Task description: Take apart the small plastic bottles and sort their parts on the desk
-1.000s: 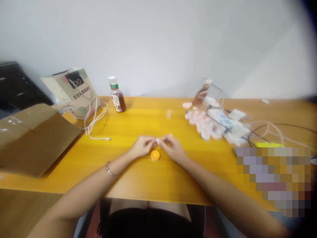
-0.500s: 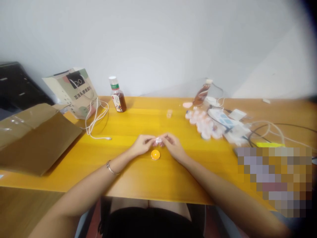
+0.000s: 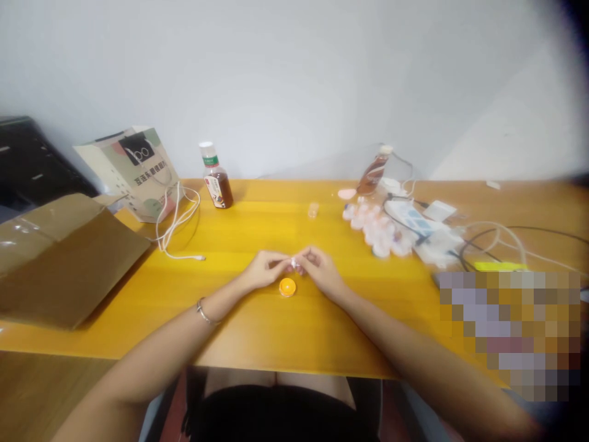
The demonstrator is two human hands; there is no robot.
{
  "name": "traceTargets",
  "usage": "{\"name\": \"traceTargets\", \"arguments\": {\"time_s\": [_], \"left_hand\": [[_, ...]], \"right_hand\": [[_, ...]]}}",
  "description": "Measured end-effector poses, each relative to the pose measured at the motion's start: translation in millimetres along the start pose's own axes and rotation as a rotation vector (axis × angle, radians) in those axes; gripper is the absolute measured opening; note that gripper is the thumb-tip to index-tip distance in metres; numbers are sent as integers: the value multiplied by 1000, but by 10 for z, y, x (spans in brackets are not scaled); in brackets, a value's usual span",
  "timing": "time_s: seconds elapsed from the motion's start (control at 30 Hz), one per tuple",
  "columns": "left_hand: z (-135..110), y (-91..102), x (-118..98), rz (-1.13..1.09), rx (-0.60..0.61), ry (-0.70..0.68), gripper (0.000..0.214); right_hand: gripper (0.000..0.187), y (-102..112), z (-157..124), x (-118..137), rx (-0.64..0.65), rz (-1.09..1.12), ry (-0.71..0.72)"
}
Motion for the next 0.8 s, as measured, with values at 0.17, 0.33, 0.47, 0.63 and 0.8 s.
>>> {"name": "traceTargets", "arguments": {"time_s": [0.17,0.33,0.47,0.63,0.8], "left_hand": [[5,-17,25,-45,-10,26,33],[3,54,81,-35,-81,57,31],[0,178,175,-36,-187,93,30],[15,164,163,-34,-148,72,30],[24,112,131,-19,-110,63,29]], "right_hand": [[19,5,-3,-40,-21,-61,-4],[20,217,14,97,-157,-263,97],[20,626,67,216,-394,-464,188],[15,713,200,97,-325,-748,146],[8,577,225,2,-269,-771,133]]}}
Point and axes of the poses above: each hand's wrist, its own z-axis towards the middle knuckle, its own y-axis out of the back of the hand, x = y × z, the point moved 8 cm from there along z, towards the middle knuckle, and after that the axes turned 2 degrees about -y, right-handed, at the moved point
